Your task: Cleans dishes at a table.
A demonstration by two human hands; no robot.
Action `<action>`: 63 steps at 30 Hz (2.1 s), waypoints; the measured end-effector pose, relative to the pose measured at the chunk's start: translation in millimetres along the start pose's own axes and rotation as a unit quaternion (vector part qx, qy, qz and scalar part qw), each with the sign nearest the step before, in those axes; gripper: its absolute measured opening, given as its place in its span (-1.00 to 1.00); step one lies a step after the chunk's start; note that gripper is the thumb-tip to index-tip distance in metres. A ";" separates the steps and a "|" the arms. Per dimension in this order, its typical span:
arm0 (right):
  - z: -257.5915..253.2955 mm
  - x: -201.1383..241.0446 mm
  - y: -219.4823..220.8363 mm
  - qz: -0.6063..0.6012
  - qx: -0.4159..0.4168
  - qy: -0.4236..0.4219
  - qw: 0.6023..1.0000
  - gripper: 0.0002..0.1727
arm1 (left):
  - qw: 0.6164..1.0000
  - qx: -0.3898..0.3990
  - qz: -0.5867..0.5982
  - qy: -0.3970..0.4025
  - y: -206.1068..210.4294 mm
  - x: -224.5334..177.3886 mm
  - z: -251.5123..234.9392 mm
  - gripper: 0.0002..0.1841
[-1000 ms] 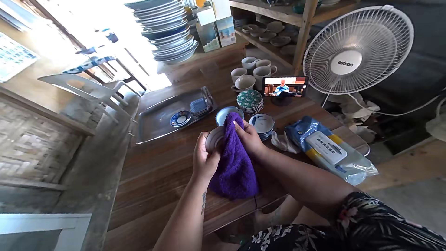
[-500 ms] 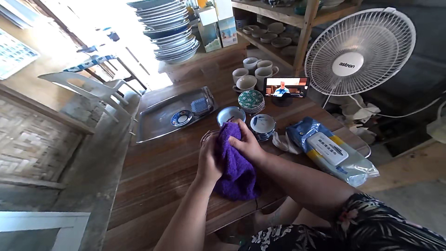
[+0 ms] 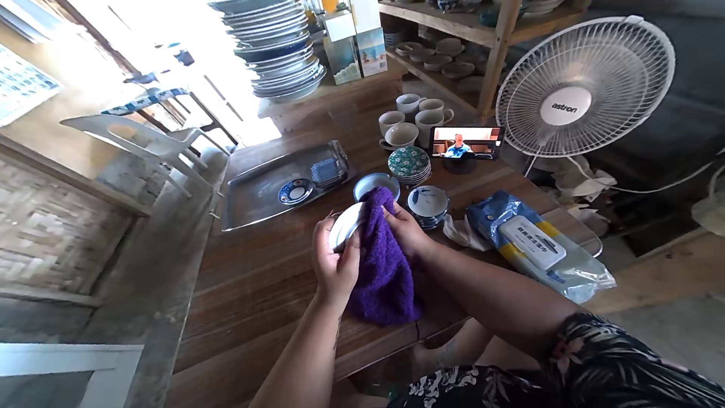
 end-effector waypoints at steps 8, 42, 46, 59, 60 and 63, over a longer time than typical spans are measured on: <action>-1.2 -6.5 11.1 -0.048 0.089 0.042 0.994 -0.70 | 0.970 -0.159 0.159 -0.091 -6.6 -3.5 -2.6 -0.69; -6.3 -6.0 5.3 -0.072 0.100 -0.007 0.992 -0.79 | 0.948 -0.177 0.168 -0.205 -6.8 7.4 -6.0 -0.72; -5.5 -5.4 5.0 -0.071 0.083 -0.004 0.994 -0.83 | 0.950 -0.167 0.170 -0.203 -4.6 6.6 -6.9 -0.76; -3.8 -3.0 3.8 -0.059 0.083 0.003 0.995 -0.84 | 0.931 -0.216 0.156 -0.248 -12.0 13.2 -5.2 -0.68; -4.0 -2.8 3.9 -0.061 0.087 0.002 0.994 -0.84 | 0.930 -0.217 0.162 -0.250 -12.3 13.8 -5.2 -0.66; -4.0 -2.0 4.5 -0.068 0.095 -0.005 0.993 -0.81 | 0.925 -0.221 0.171 -0.260 -11.9 14.6 -5.5 -0.62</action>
Point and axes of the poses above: each hand's wrist, its own z-axis away from the middle knuckle, its own y-axis out of the palm, x = y × z, the point moved 5 cm from there along -z, towards the middle knuckle, and after that the axes turned 13 degrees about z, right-handed, at the moved point
